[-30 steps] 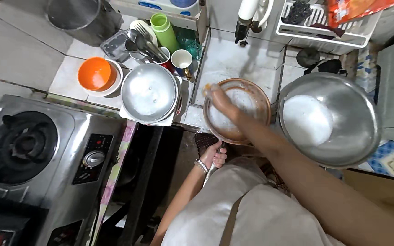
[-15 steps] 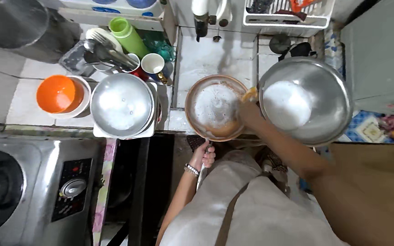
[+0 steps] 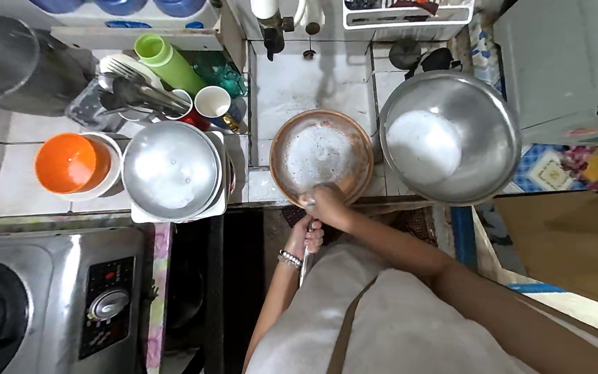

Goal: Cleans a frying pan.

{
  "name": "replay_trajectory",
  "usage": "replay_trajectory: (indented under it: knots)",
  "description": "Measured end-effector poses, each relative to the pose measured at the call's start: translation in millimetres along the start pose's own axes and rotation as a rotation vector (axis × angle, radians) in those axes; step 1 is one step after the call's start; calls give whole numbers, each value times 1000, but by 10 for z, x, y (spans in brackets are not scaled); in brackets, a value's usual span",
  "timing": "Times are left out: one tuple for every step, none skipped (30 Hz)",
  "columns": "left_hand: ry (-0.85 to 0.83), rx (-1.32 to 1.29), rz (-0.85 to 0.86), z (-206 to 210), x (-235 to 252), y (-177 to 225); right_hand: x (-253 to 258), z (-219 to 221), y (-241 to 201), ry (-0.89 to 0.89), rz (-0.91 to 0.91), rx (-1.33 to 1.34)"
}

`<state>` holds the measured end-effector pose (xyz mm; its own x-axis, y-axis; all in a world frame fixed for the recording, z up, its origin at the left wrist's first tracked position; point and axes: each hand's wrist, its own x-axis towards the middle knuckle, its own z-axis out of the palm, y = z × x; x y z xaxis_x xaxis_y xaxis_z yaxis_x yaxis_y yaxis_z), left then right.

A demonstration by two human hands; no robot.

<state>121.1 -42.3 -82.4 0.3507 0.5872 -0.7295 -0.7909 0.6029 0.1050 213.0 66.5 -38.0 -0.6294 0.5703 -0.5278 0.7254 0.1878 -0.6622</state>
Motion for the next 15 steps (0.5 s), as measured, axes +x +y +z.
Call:
replay_trajectory:
  knots:
    - [-20, -4, 6, -9, -1, -2, 69, 87, -61, 57, 2, 85]
    - [-30, -8, 10, -17, -7, -6, 108, 134, -89, 94, 8, 138]
    - [-22, -12, 16, -20, -18, -13, 114, 128, -83, 99, 15, 139]
    - [10, -12, 24, -12, -36, -22, 88, 73, -55, 76, 16, 88]
    - [35, -21, 24, -16, -57, -28, 48, -8, -7, 30, 9, 12]
    - [51, -36, 22, -24, -78, -36, -6, -118, 37, -42, 19, -87]
    - [61, -52, 20, -32, -95, -44, -37, -230, 89, -137, 77, -203]
    - [69, -61, 18, -37, -108, -50, -33, -323, 164, -215, 160, -307]
    - [75, -62, 16, -41, -120, -56, 7, -391, 289, -225, 210, -373]
    - [75, -57, 12, -50, -127, -64, 75, -452, 443, -171, 219, -419]
    - [67, -53, 10, -62, -130, -68, 159, -561, 518, -128, 221, -483]
    - [58, -52, 9, -73, -130, -66, 270, -689, 532, -94, 218, -558]
    - [46, -54, 6, -85, -132, -60, 354, -816, 458, -54, 216, -609]
    - [36, -60, 1, -94, -132, -55, 370, -904, 335, 28, 191, -685]
    - [33, -67, -6, -97, -134, -54, 274, -925, 237, 236, 71, -745]
